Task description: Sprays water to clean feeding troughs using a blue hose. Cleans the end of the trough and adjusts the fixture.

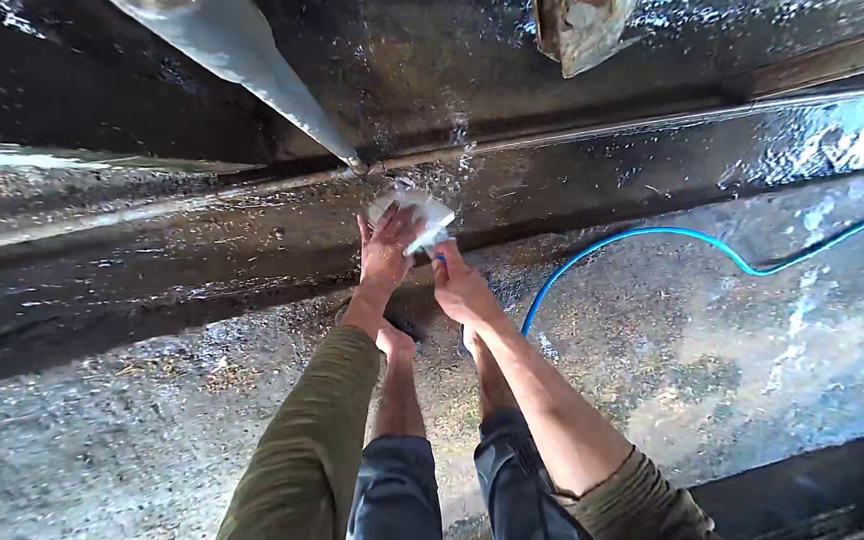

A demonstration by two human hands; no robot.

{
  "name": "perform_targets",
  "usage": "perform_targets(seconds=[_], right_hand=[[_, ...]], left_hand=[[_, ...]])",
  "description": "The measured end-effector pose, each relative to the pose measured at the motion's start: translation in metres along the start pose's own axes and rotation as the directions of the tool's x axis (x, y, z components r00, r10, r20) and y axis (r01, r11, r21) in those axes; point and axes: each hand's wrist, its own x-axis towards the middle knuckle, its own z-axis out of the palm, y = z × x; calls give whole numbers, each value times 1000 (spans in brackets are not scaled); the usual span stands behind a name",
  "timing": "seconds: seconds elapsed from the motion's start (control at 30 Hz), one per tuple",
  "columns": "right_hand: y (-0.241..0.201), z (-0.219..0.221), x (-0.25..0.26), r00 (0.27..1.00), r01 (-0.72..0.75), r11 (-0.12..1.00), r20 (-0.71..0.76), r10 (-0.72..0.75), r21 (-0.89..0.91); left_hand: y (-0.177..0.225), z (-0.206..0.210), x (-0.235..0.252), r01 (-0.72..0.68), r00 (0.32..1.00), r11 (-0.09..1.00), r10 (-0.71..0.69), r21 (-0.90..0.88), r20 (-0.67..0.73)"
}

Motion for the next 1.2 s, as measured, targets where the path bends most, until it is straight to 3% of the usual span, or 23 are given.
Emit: perform_targets(seconds=[0.07, 0.2, 0.4, 0.5, 0.57, 0.77, 0.87, 0.93, 1.0, 1.1, 1.17, 1.2], right_hand=[[6, -5, 6, 1000, -26, 999, -12, 27, 25], [-5, 1, 4, 998, 23, 999, 65, -21, -31], [-31, 9, 2, 986, 111, 993, 130, -105, -39], [-41, 11, 4, 987, 104, 994, 123, -107, 23], [-43, 14, 8, 990, 101, 991, 94, -109, 85], [-32, 7, 21, 997, 69, 924, -54, -52, 375], [-32, -15, 20, 966, 111, 858, -258, 26, 502], [-32, -26, 16, 956, 158, 774, -292, 37, 613], [-39, -29, 2, 986, 134, 628, -170, -3, 767], [-50, -28, -32, 998, -48, 359, 63, -30, 932], [-48, -25, -54, 999, -27, 289, 21, 26, 957], [-46, -23, -63, 998, 7, 312, -24, 52, 950]], left_hand=[[-4, -4, -6, -139, 989, 983, 143, 124, -25], [-7, -8, -6, -223, 973, 940, 230, 260, 5], [-7, -18, 2, -239, 951, 871, 120, 429, 287], [7, -35, 10, -17, 934, 920, -125, 392, 334], [21, -53, 29, 126, 884, 896, -296, 425, 362], [54, -110, 53, 407, 765, 811, -554, 420, 327], [69, -130, 40, 475, 815, 825, -544, 305, 201], [77, -139, 25, 465, 862, 862, -493, 204, 119], [84, -140, 5, 399, 915, 910, -403, 111, 21], [100, -127, -31, 249, 963, 969, -249, -13, -104], [120, -119, -54, 247, 963, 966, -254, -77, -93], [129, -117, -62, 272, 957, 955, -281, -118, -70]])
